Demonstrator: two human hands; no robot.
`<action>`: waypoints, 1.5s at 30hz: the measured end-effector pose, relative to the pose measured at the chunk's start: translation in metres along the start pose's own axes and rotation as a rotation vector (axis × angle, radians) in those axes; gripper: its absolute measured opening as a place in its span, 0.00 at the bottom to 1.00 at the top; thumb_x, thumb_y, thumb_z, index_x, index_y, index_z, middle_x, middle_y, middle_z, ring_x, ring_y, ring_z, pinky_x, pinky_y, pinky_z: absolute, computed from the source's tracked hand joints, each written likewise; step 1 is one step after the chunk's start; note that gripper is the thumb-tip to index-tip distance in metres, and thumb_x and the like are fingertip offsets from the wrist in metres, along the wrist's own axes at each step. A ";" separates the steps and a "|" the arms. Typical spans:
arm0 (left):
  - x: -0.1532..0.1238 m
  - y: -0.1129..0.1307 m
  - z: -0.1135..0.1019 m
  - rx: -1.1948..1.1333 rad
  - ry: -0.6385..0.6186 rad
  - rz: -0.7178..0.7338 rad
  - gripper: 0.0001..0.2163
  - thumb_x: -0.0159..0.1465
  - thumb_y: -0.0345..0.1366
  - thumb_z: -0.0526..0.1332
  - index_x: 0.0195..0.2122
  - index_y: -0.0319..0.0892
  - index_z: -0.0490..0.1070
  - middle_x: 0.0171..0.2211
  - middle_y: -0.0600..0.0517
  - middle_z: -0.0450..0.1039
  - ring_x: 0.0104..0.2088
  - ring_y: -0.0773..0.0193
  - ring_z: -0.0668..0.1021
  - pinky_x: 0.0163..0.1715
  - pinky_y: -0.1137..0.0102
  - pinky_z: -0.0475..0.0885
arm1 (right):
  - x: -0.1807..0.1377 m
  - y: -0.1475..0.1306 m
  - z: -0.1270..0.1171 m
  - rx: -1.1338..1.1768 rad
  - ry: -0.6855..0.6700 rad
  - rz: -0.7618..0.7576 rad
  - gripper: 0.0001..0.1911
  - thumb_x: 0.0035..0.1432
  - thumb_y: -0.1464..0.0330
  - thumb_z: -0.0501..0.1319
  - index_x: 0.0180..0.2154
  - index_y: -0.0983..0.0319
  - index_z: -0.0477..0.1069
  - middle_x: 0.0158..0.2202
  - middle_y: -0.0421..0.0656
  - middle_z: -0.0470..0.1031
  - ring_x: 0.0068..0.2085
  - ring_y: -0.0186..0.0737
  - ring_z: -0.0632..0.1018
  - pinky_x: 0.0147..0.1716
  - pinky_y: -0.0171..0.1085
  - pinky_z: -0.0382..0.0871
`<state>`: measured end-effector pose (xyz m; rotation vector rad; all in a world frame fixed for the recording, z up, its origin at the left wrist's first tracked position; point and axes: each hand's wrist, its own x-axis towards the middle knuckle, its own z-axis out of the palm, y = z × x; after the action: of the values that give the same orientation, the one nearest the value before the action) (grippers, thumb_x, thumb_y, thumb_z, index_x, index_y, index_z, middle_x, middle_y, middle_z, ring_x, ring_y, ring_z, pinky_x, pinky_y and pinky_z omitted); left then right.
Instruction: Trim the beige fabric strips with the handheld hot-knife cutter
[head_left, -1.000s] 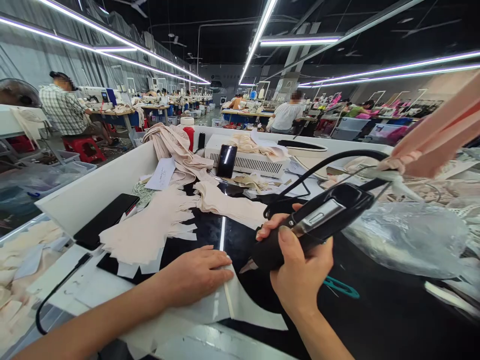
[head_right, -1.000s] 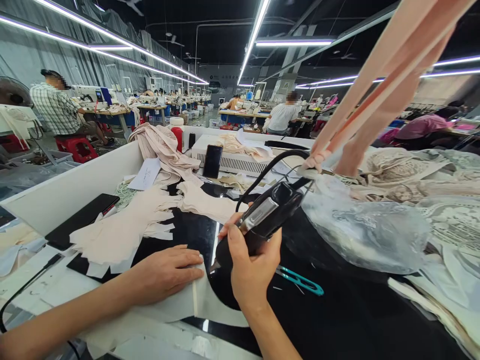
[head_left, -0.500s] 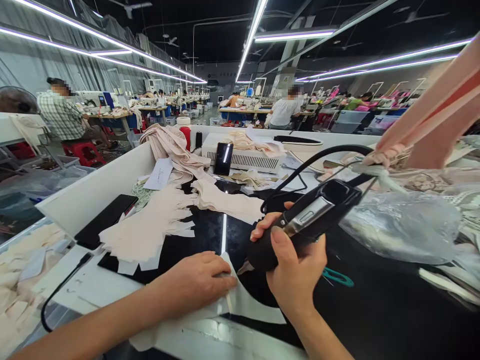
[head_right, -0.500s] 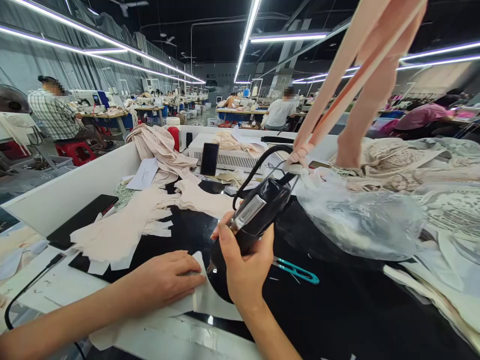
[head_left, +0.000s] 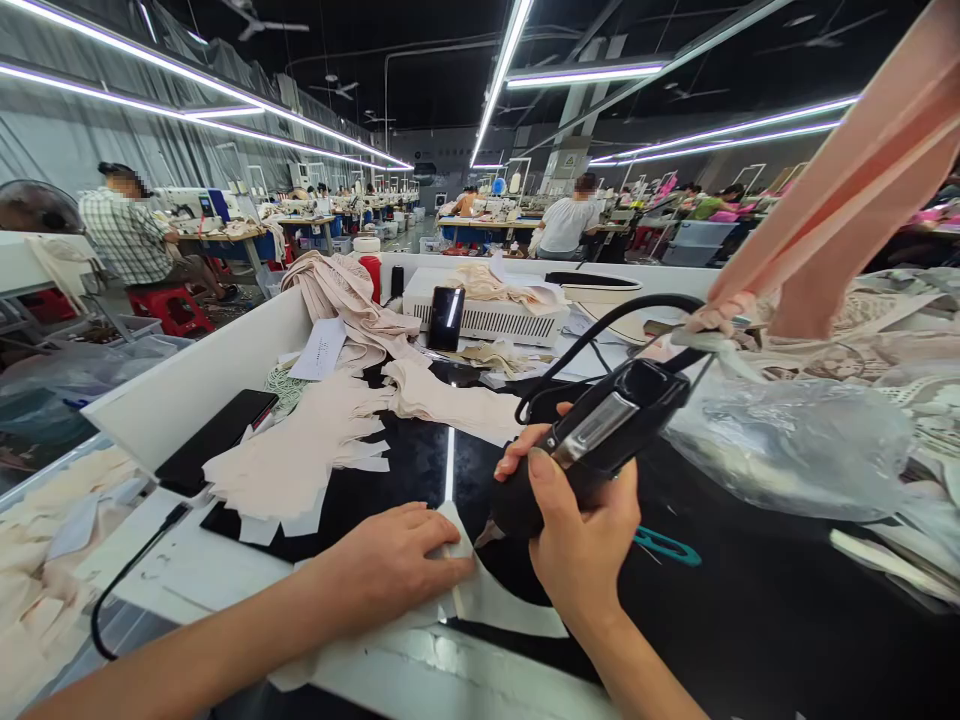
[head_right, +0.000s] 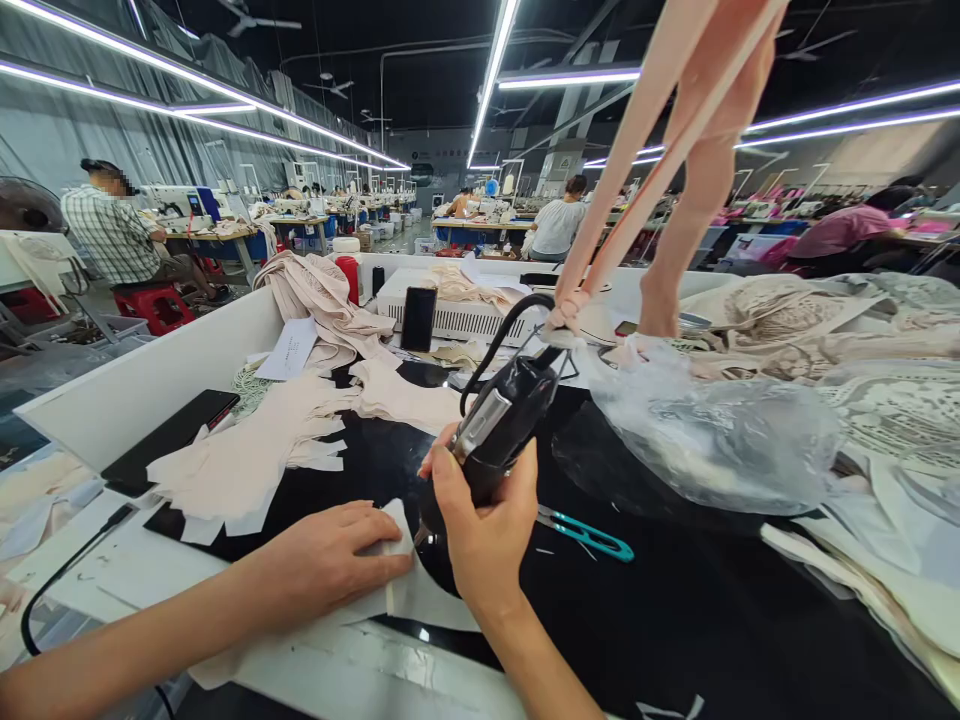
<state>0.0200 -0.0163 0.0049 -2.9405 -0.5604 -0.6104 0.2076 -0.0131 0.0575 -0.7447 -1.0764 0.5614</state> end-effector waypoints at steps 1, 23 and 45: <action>0.000 0.000 0.001 0.004 -0.002 0.000 0.11 0.75 0.26 0.57 0.55 0.41 0.73 0.49 0.45 0.76 0.46 0.59 0.81 0.54 0.64 0.77 | 0.000 -0.001 -0.001 0.004 0.009 0.001 0.12 0.61 0.64 0.71 0.42 0.55 0.70 0.31 0.35 0.77 0.27 0.35 0.77 0.29 0.38 0.75; 0.002 0.008 -0.006 -0.030 0.048 -0.051 0.09 0.75 0.26 0.57 0.53 0.38 0.73 0.51 0.43 0.77 0.52 0.56 0.80 0.58 0.61 0.76 | -0.003 -0.023 -0.020 -0.005 0.055 0.001 0.17 0.58 0.60 0.74 0.46 0.55 0.72 0.31 0.35 0.77 0.27 0.36 0.76 0.29 0.38 0.75; 0.006 0.039 0.005 -0.121 0.010 -0.100 0.10 0.76 0.25 0.53 0.52 0.38 0.72 0.45 0.45 0.76 0.45 0.57 0.79 0.48 0.66 0.80 | -0.018 -0.031 -0.040 -0.020 0.057 0.010 0.20 0.61 0.62 0.74 0.52 0.53 0.72 0.34 0.35 0.78 0.28 0.34 0.78 0.30 0.35 0.77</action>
<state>0.0414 -0.0494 0.0029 -3.0345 -0.6970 -0.6931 0.2392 -0.0560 0.0601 -0.7793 -1.0275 0.5356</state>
